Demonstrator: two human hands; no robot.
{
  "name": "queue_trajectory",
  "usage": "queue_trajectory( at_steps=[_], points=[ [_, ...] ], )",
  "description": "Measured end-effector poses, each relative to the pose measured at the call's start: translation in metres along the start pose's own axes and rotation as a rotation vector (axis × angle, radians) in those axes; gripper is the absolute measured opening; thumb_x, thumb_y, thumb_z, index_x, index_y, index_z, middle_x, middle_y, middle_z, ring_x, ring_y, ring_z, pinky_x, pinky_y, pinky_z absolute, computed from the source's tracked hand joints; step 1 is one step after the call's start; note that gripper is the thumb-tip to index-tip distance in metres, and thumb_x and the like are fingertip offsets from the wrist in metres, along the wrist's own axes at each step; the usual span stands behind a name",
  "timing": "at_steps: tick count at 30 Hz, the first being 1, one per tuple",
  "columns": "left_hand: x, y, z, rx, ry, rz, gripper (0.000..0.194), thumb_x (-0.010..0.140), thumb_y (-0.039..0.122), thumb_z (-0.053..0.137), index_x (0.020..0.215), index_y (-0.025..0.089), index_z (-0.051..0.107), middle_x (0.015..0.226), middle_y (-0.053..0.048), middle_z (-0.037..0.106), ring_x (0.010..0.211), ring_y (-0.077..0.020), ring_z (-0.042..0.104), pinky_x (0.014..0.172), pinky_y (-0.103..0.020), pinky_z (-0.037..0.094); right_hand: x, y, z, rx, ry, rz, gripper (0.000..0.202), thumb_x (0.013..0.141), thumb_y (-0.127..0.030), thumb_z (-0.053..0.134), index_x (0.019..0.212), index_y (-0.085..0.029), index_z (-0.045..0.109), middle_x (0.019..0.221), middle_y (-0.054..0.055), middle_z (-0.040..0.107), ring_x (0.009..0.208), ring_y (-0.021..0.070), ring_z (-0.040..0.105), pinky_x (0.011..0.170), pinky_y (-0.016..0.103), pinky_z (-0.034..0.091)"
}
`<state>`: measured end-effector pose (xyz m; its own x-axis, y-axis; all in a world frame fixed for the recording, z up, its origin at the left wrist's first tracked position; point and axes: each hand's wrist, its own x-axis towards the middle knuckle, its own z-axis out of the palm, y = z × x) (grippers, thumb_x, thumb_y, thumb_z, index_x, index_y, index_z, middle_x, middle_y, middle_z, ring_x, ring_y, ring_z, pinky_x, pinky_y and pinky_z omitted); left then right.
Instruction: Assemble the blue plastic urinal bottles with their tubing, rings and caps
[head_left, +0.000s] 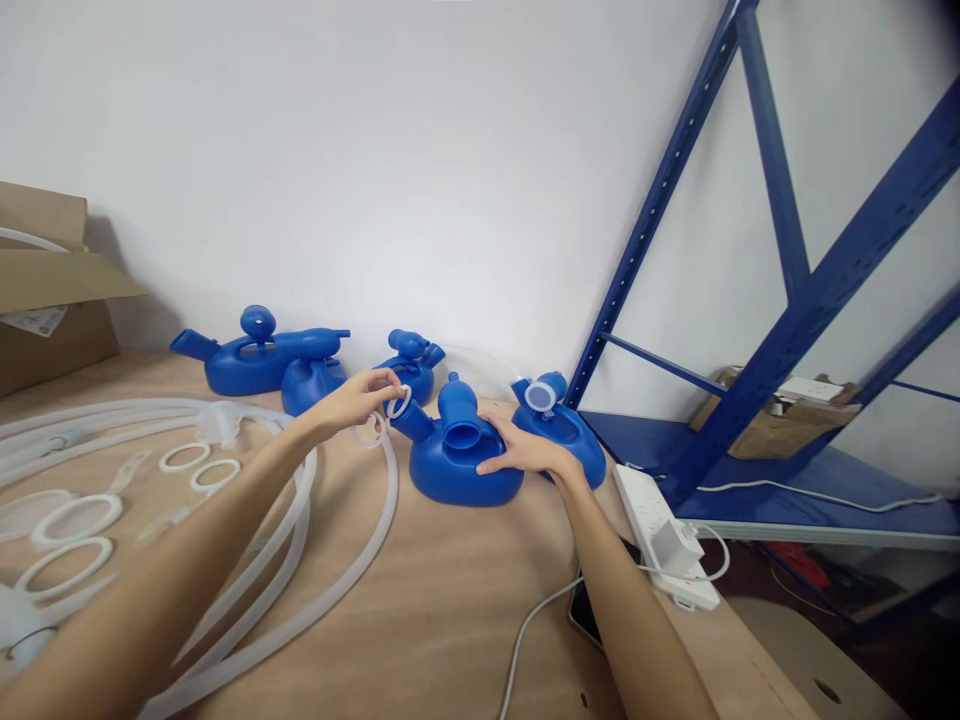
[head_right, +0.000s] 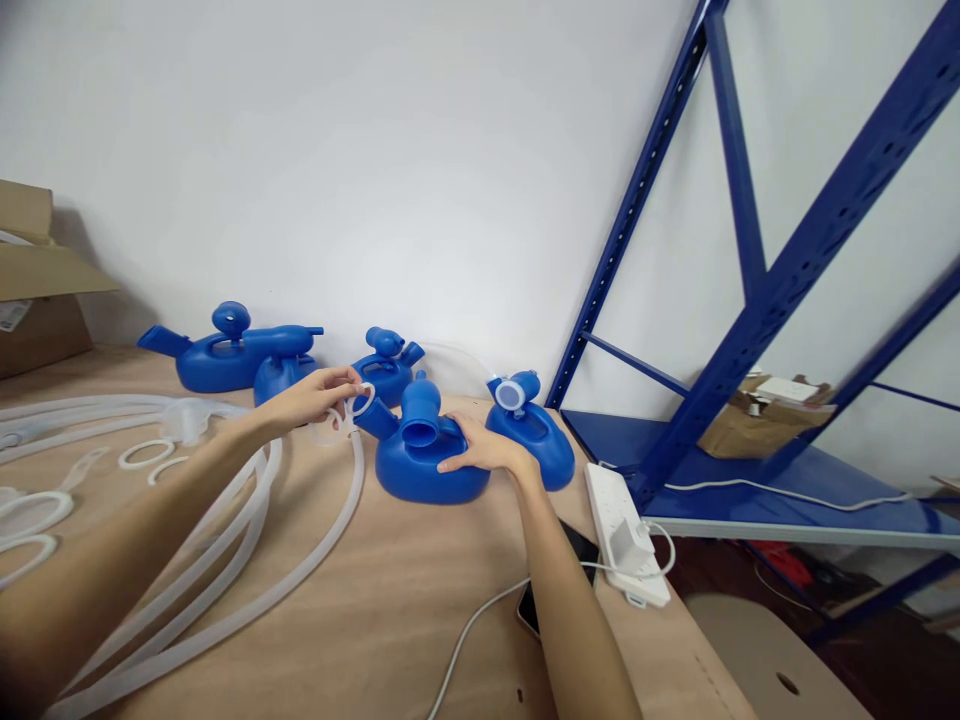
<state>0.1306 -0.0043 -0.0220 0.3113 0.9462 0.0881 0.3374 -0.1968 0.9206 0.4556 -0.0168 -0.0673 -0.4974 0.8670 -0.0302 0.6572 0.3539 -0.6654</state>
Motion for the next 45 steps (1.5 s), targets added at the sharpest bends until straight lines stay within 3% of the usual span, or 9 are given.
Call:
queue_trajectory(
  at_steps=[3, 7, 15, 22, 28, 32, 36, 41, 45],
  points=[
    [0.014, -0.008, 0.010, -0.138, 0.139, -0.052, 0.033, 0.087, 0.051, 0.060, 0.101, 0.022, 0.053, 0.088, -0.003, 0.068, 0.051, -0.0112, 0.058, 0.041, -0.019, 0.025, -0.001, -0.001, 0.000, 0.003, -0.014, -0.010, 0.108, 0.069, -0.060, 0.087, 0.158, -0.027, 0.035, 0.164, 0.012, 0.039, 0.153, 0.0367, 0.033, 0.127, 0.054, 0.025],
    [0.017, -0.011, 0.018, -0.166, 0.178, -0.014, 0.044, 0.093, 0.055, 0.049, 0.123, 0.023, 0.054, 0.097, -0.004, 0.064, 0.054, -0.0094, 0.057, 0.040, -0.019, 0.023, -0.002, -0.004, -0.002, -0.005, -0.006, 0.006, 0.109, 0.069, -0.060, 0.087, 0.159, -0.028, 0.034, 0.166, 0.011, 0.036, 0.153, 0.0372, 0.033, 0.127, 0.055, 0.025],
    [0.010, -0.017, 0.000, 0.019, 0.200, 0.090, 0.053, 0.072, 0.064, 0.079, 0.095, 0.018, 0.068, 0.088, -0.003, 0.071, 0.049, -0.0097, 0.058, 0.043, -0.020, 0.034, -0.004, -0.006, -0.002, -0.007, -0.021, 0.033, 0.111, 0.069, -0.060, 0.086, 0.161, -0.027, 0.031, 0.168, 0.011, 0.031, 0.155, 0.0359, 0.029, 0.128, 0.053, 0.024],
    [-0.003, -0.026, -0.022, 0.154, -0.012, 0.121, 0.049, 0.062, 0.063, 0.086, 0.068, 0.018, 0.068, 0.081, -0.007, 0.077, 0.049, -0.0145, 0.062, 0.048, -0.026, 0.045, -0.005, -0.005, -0.001, 0.012, -0.003, 0.017, 0.108, 0.072, -0.062, 0.084, 0.161, -0.033, 0.031, 0.167, 0.007, 0.034, 0.154, 0.0367, 0.031, 0.128, 0.055, 0.025],
    [-0.003, -0.032, -0.021, 0.124, 0.001, 0.144, 0.044, 0.069, 0.061, 0.083, 0.069, 0.018, 0.071, 0.074, -0.007, 0.076, 0.058, -0.0192, 0.068, 0.056, -0.028, 0.051, -0.005, -0.005, -0.001, 0.021, -0.013, 0.050, 0.108, 0.072, -0.060, 0.084, 0.161, -0.033, 0.029, 0.169, 0.007, 0.031, 0.155, 0.0364, 0.030, 0.128, 0.055, 0.026],
    [0.002, -0.027, -0.012, 0.193, -0.054, 0.137, 0.048, 0.071, 0.058, 0.082, 0.097, 0.019, 0.076, 0.102, -0.008, 0.078, 0.050, -0.0139, 0.065, 0.054, -0.028, 0.051, -0.006, -0.008, -0.001, 0.003, 0.001, 0.088, 0.108, 0.071, -0.060, 0.085, 0.161, -0.031, 0.031, 0.169, 0.009, 0.031, 0.154, 0.0374, 0.031, 0.127, 0.056, 0.026],
    [0.003, -0.025, -0.009, 0.230, -0.107, 0.141, 0.070, 0.077, 0.054, 0.077, 0.140, 0.027, 0.063, 0.117, -0.007, 0.075, 0.052, -0.0133, 0.066, 0.061, -0.029, 0.055, -0.006, -0.011, -0.001, -0.015, -0.009, 0.099, 0.110, 0.071, -0.060, 0.085, 0.161, -0.029, 0.030, 0.169, 0.010, 0.030, 0.154, 0.0370, 0.031, 0.128, 0.054, 0.026],
    [0.004, -0.024, -0.013, 0.304, -0.198, 0.159, 0.065, 0.082, 0.057, 0.073, 0.138, 0.025, 0.068, 0.083, -0.001, 0.077, 0.059, -0.0183, 0.069, 0.068, -0.027, 0.053, -0.003, -0.009, 0.001, 0.024, -0.010, 0.090, 0.116, 0.067, -0.059, 0.088, 0.162, -0.030, 0.029, 0.170, 0.008, 0.029, 0.157, 0.0402, 0.023, 0.130, 0.055, 0.020],
    [0.009, -0.023, -0.017, 0.318, -0.266, 0.146, 0.066, 0.078, 0.059, 0.077, 0.133, 0.024, 0.071, 0.087, -0.001, 0.078, 0.048, -0.0150, 0.063, 0.064, -0.028, 0.052, -0.002, -0.002, 0.002, 0.077, 0.006, 0.073, 0.112, 0.067, -0.054, 0.090, 0.160, -0.028, 0.036, 0.166, 0.006, 0.038, 0.156, 0.0443, 0.023, 0.130, 0.052, 0.023]
  ],
)
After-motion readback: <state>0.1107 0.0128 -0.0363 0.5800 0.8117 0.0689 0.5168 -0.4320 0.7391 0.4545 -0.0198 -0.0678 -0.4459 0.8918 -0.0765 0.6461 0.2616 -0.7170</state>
